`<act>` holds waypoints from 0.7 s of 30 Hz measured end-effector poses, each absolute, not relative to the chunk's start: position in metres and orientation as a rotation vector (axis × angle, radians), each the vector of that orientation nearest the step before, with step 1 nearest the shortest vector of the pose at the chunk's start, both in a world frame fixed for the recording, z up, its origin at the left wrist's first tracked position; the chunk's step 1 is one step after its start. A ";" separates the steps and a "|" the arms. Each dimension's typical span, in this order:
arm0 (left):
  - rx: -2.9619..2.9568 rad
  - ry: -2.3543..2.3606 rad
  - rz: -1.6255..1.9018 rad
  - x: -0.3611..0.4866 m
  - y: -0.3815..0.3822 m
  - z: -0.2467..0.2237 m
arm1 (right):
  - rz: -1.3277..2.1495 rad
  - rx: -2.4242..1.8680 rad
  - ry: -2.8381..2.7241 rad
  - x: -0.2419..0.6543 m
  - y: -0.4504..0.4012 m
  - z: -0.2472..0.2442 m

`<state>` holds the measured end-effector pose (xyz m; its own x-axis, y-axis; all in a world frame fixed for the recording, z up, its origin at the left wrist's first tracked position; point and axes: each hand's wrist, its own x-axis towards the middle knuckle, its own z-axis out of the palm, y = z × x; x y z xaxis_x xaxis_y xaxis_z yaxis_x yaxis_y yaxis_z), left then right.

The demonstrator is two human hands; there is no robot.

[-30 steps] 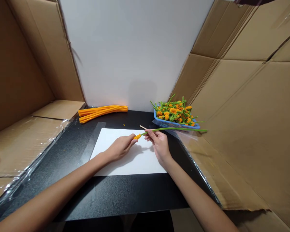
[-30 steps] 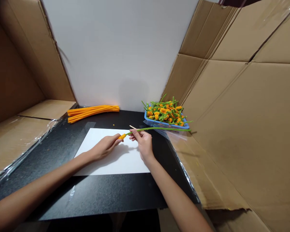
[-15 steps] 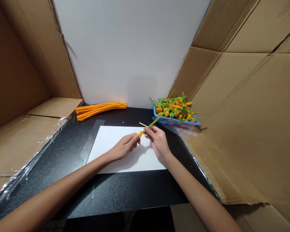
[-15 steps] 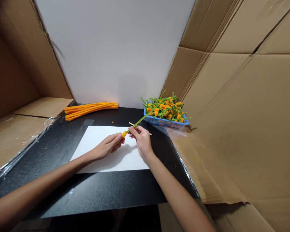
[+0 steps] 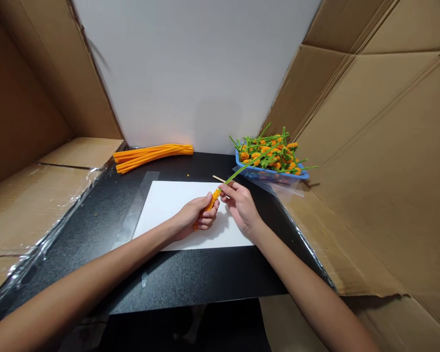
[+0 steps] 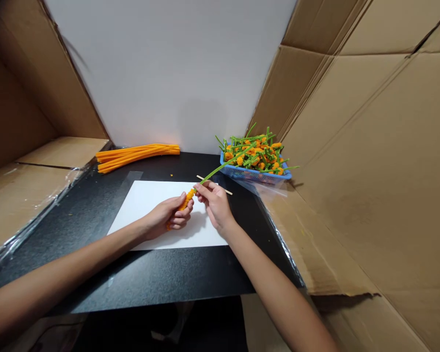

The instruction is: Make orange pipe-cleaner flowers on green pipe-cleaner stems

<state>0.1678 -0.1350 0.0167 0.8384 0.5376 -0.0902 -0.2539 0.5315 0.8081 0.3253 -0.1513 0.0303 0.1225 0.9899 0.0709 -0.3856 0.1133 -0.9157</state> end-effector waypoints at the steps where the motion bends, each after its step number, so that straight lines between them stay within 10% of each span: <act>1: 0.888 0.353 0.484 0.168 -0.135 0.016 | 1.246 -0.903 -0.886 0.325 -0.151 0.030; 21: 0.857 0.391 0.501 0.170 -0.138 0.018 | 1.426 -0.912 -0.851 0.323 -0.151 0.026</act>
